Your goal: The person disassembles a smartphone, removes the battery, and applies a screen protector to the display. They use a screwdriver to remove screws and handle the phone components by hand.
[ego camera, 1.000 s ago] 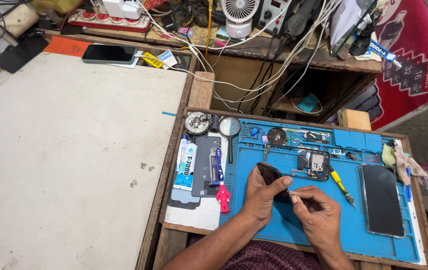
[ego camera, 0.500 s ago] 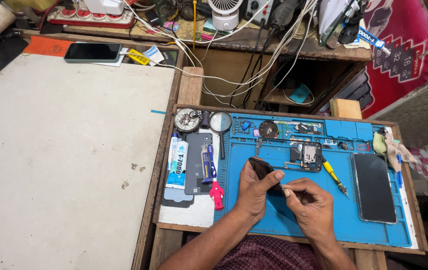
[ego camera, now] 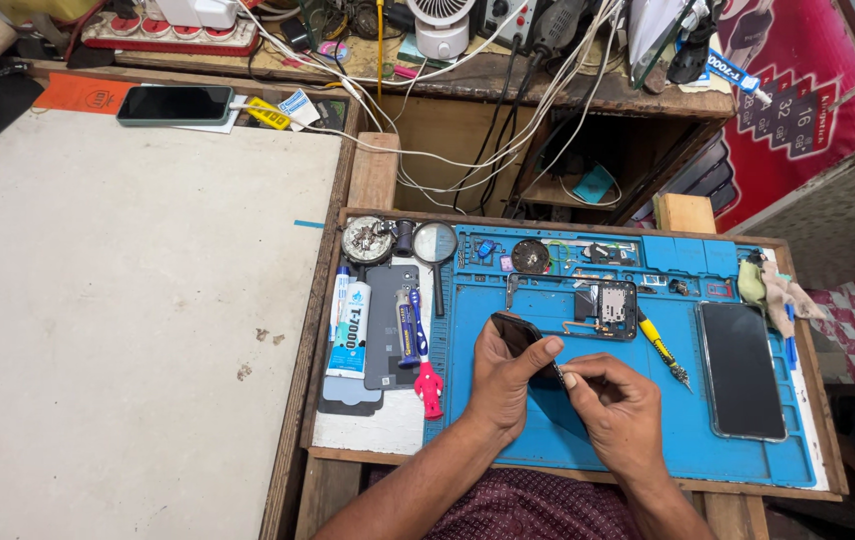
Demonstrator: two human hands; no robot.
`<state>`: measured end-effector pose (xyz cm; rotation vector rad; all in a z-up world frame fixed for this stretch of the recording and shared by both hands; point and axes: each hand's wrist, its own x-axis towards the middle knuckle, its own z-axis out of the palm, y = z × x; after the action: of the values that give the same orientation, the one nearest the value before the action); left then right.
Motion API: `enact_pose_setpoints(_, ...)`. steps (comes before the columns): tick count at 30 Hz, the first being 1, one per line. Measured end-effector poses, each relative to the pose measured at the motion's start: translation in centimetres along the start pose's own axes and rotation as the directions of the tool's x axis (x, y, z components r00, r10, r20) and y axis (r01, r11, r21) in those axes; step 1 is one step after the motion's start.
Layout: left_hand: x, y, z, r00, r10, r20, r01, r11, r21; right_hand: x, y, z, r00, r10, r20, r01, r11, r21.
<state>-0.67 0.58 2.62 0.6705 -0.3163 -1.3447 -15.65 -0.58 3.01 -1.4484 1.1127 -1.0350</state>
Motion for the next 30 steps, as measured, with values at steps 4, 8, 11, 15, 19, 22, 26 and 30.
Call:
enact_pose_setpoints(4,0.5,-0.3,-0.2,0.996,-0.018,-0.083,0.019,1.000,0.007,0.0,0.0,-0.8,0.997,-0.022,0.074,0.026,0.998,-0.052)
enact_pose_setpoints(8,1.1,0.2,-0.5,0.988,-0.032,-0.150,0.035,0.999,0.014,-0.4,1.9,-1.7,0.992,-0.010,0.129,0.056,0.931,-0.361)
enact_pose_setpoints(11,1.3,1.0,-0.5,1.000,0.019,-0.011,-0.019,0.998,0.053,-0.6,4.1,-1.9,0.991,0.131,-0.031,-0.134,0.953,-0.273)
enact_pose_setpoints(15,1.7,2.4,-1.2,0.992,-0.122,0.016,0.121,0.991,0.059,-0.4,5.5,-2.3,0.992,0.116,0.059,-0.127,0.961,0.244)
enact_pose_setpoints(19,2.2,1.7,-2.9,0.989,-0.141,0.050,0.132,0.980,0.147,-0.9,5.3,-2.3,0.979,0.177,0.101,-0.204,0.842,0.499)
enact_pose_setpoints(22,2.3,0.6,-4.5,0.983,-0.079,0.165,0.062,0.992,0.108,-1.2,5.0,-2.4,0.985,0.144,0.092,-0.170,0.844,0.508)
enact_pose_setpoints(26,2.1,0.4,-5.1,0.968,-0.013,0.252,-0.003,0.998,0.064,-1.7,4.8,-2.8,0.995,0.038,0.094,-0.078,0.878,0.472)
enact_pose_setpoints(30,1.7,1.5,-3.9,0.979,-0.108,0.170,0.083,0.985,0.150,-2.1,5.1,-2.9,0.993,0.066,0.097,-0.104,0.875,0.473)
